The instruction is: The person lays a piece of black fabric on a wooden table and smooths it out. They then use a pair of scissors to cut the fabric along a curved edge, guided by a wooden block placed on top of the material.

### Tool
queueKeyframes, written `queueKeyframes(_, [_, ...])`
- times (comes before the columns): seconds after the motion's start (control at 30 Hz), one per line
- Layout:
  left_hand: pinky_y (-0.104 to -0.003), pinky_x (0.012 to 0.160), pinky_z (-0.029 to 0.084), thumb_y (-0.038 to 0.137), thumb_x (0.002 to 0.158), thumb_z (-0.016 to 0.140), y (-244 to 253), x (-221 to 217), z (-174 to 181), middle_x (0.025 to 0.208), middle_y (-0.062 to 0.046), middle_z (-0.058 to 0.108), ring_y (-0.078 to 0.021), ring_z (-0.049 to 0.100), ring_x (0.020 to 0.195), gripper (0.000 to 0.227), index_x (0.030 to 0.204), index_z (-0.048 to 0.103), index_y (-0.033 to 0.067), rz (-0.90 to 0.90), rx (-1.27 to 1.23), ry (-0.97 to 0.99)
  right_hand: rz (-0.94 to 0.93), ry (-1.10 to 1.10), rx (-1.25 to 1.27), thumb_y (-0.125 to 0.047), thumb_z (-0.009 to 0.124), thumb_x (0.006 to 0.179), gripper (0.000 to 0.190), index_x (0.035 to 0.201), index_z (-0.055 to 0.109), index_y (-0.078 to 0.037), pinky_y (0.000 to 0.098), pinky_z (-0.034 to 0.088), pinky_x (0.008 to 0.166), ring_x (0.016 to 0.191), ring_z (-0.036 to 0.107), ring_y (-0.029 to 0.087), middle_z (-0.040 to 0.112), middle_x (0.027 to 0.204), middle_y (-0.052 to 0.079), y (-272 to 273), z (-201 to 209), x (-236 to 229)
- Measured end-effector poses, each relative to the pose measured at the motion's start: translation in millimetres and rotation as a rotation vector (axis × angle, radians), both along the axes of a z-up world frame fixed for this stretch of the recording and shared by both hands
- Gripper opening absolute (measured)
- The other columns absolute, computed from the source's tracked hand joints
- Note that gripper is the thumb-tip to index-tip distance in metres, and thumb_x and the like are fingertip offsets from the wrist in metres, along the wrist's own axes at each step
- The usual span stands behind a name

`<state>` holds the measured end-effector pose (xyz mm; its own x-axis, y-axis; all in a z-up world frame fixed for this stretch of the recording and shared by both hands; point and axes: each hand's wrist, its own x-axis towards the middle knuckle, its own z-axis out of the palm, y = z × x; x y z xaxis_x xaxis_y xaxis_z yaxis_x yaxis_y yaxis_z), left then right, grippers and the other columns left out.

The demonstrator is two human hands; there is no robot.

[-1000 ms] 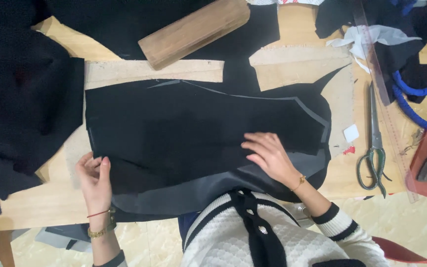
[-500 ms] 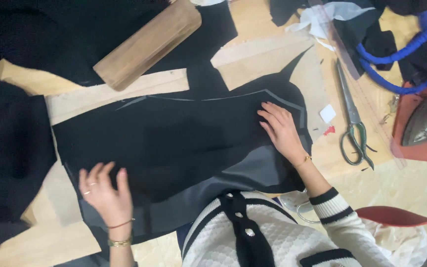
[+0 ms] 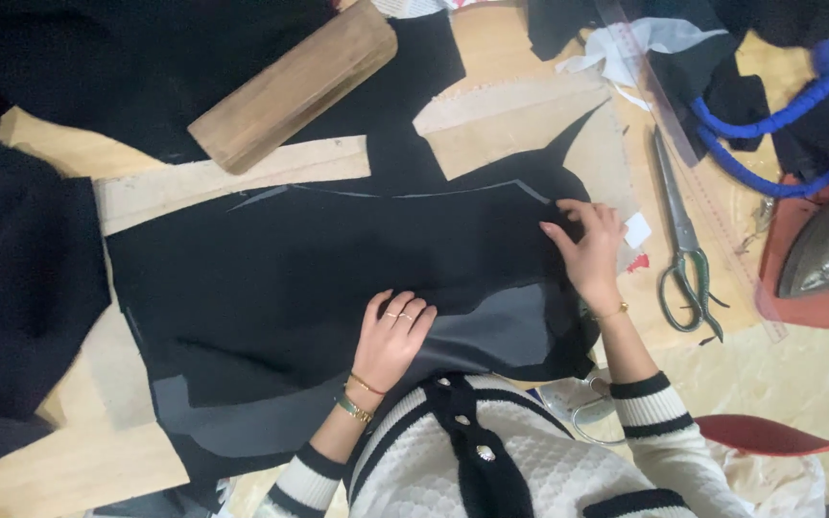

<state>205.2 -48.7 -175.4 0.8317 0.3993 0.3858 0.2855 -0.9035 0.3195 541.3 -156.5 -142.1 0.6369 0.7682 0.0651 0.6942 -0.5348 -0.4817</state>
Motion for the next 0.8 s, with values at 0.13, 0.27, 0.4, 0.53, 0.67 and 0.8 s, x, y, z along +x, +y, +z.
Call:
queueKeyframes(0.13, [-0.047, 0.112, 0.044, 0.022, 0.103, 0.061, 7.5, 2.8, 14.6, 0.104, 0.001, 0.063, -0.0178, 0.06, 0.118, 0.013, 0.113, 0.069, 0.0193, 0.003, -0.017, 0.014, -0.024, 0.099, 0.003, -0.033, 0.087, 0.092, 0.029, 0.114, 0.073, -0.02, 0.0423, 0.035, 0.089, 0.092, 0.056, 0.021, 0.056, 0.089, -0.001, 6.8, 2.6, 4.4])
queueKeyframes(0.27, [-0.046, 0.108, 0.049, 0.021, 0.105, 0.059, 9.0, 7.7, 27.0, 0.099, 0.0, 0.063, -0.0177, 0.063, 0.112, 0.011, 0.105, 0.07, 0.0173, -0.003, -0.046, -0.073, -0.053, 0.188, -0.012, -0.021, 0.085, 0.094, 0.019, 0.101, 0.075, -0.006, 0.0424, 0.045, 0.085, 0.091, 0.059, 0.029, 0.061, 0.087, 0.011, 14.0, 14.6, 2.4])
queueKeyframes(0.4, [-0.045, 0.103, 0.053, 0.021, 0.104, 0.061, 7.1, 12.0, 28.6, 0.099, 0.0, 0.063, -0.0192, 0.065, 0.108, 0.011, 0.101, 0.071, 0.0174, -0.01, -0.062, -0.13, -0.059, 0.187, -0.015, -0.02, 0.086, 0.095, 0.016, 0.098, 0.076, -0.008, 0.0422, 0.049, 0.084, 0.092, 0.061, 0.029, 0.064, 0.089, 0.012, 13.3, 9.0, 9.9])
queueKeyframes(0.53, [-0.042, 0.1, 0.054, 0.02, 0.103, 0.061, 1.7, 14.7, 20.7, 0.098, 0.0, 0.063, -0.0184, 0.066, 0.106, 0.01, 0.099, 0.071, 0.0179, 0.007, -0.043, -0.137, -0.047, 0.197, -0.027, -0.018, 0.085, 0.096, 0.017, 0.099, 0.076, -0.005, 0.0444, 0.049, 0.086, 0.096, 0.063, 0.034, 0.065, 0.092, 0.016, 13.8, 14.2, 10.6])
queueKeyframes(0.67, [-0.044, 0.102, 0.052, 0.029, 0.105, 0.058, 0.6, 12.6, 19.3, 0.101, -0.002, 0.063, -0.0207, 0.065, 0.109, 0.017, 0.101, 0.069, 0.0177, 0.019, -0.091, -0.157, -0.041, 0.194, -0.031, -0.015, 0.083, 0.098, 0.018, 0.105, 0.074, -0.002, 0.0476, 0.051, 0.087, 0.098, 0.064, 0.039, 0.065, 0.095, 0.02, 16.9, 19.9, 8.2])
queueKeyframes(0.8, [-0.053, 0.108, 0.044, 0.055, 0.1, 0.057, 21.1, -5.8, 32.7, 0.114, -0.007, 0.066, -0.0261, 0.063, 0.116, 0.043, 0.117, 0.069, 0.0167, 0.171, -0.149, -0.062, -0.002, 0.073, -0.014, -0.007, 0.084, 0.096, 0.026, 0.117, 0.07, -0.002, 0.0508, 0.048, 0.092, 0.104, 0.06, 0.041, 0.059, 0.107, 0.018, 16.3, 21.9, 2.9])
